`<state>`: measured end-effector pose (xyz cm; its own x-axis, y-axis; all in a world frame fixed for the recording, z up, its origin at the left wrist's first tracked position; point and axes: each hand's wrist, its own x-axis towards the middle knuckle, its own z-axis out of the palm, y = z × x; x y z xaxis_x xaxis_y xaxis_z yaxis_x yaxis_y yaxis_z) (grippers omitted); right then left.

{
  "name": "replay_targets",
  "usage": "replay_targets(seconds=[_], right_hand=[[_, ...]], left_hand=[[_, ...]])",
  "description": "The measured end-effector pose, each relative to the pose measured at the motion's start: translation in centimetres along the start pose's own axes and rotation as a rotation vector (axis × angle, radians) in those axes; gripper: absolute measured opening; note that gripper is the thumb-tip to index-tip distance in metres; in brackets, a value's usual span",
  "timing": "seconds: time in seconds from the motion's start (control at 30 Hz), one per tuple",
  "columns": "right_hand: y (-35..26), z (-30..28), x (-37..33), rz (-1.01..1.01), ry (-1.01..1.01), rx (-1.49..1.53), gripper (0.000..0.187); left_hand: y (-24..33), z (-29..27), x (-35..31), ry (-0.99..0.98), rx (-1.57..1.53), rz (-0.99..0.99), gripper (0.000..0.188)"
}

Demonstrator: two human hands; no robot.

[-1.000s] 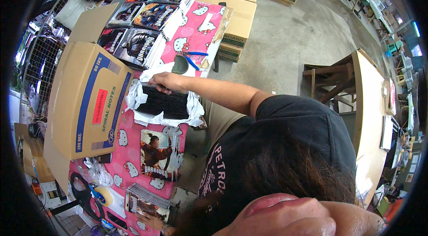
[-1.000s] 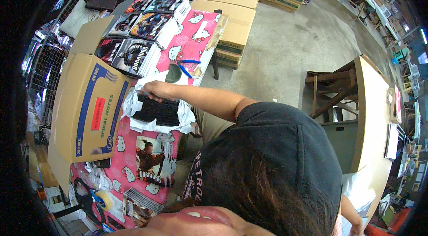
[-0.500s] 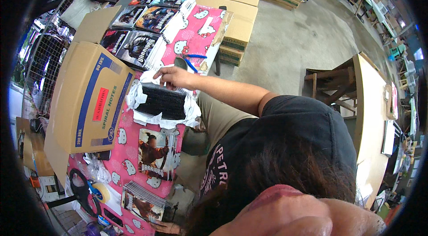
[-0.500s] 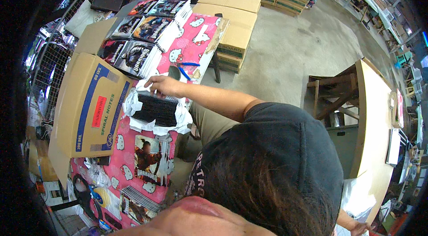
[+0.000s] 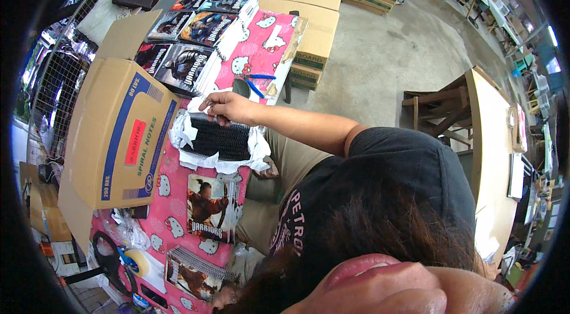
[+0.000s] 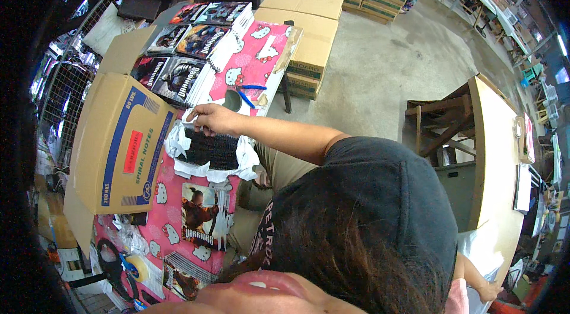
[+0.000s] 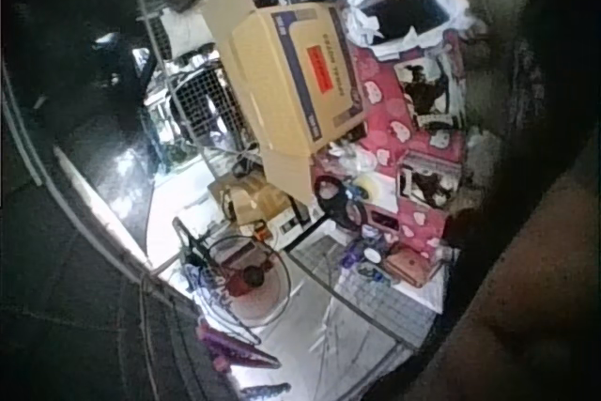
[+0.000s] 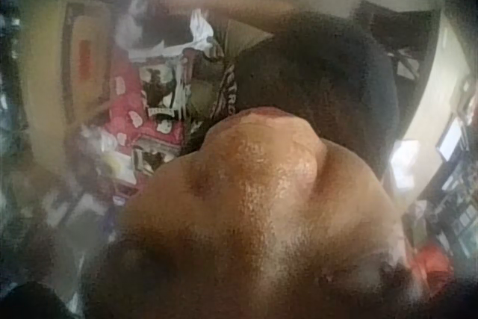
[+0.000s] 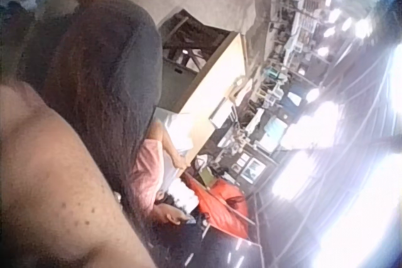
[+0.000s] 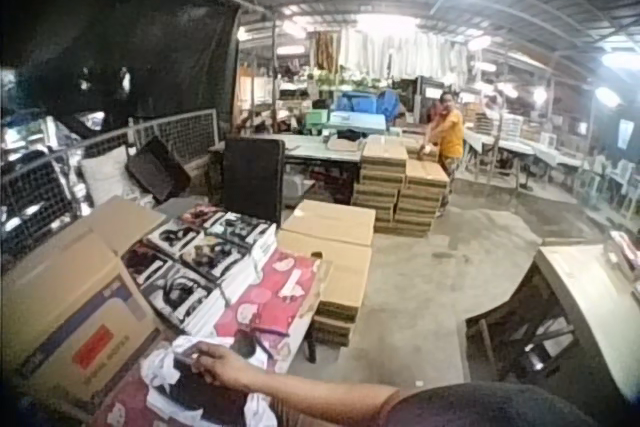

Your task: The person is spiral binding notebooks by threading a plastic coil through the holes of paper stacks and then using a tool to crimp the ends of the coil.

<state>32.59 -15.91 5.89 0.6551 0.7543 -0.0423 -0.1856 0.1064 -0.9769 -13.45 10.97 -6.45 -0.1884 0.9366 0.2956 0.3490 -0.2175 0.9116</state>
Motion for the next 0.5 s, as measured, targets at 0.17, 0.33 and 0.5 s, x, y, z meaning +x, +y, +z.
replay_targets(seconds=[0.17,0.33,0.5], right_hand=[[0.6,-0.4,-0.4,0.007,-0.011,-0.004,0.025],[0.9,0.3,0.1,-0.012,-0.052,-0.039,0.026],[0.4,-1.2,-1.0,0.047,0.039,-0.207,0.035]], left_hand=[[0.0,0.2,-0.2,0.000,0.007,0.001,0.054],[-0.4,-1.9,-0.4,0.057,-0.010,-0.012,0.056],[-1.5,-2.6,0.1,0.109,-0.109,-0.024,0.057]])
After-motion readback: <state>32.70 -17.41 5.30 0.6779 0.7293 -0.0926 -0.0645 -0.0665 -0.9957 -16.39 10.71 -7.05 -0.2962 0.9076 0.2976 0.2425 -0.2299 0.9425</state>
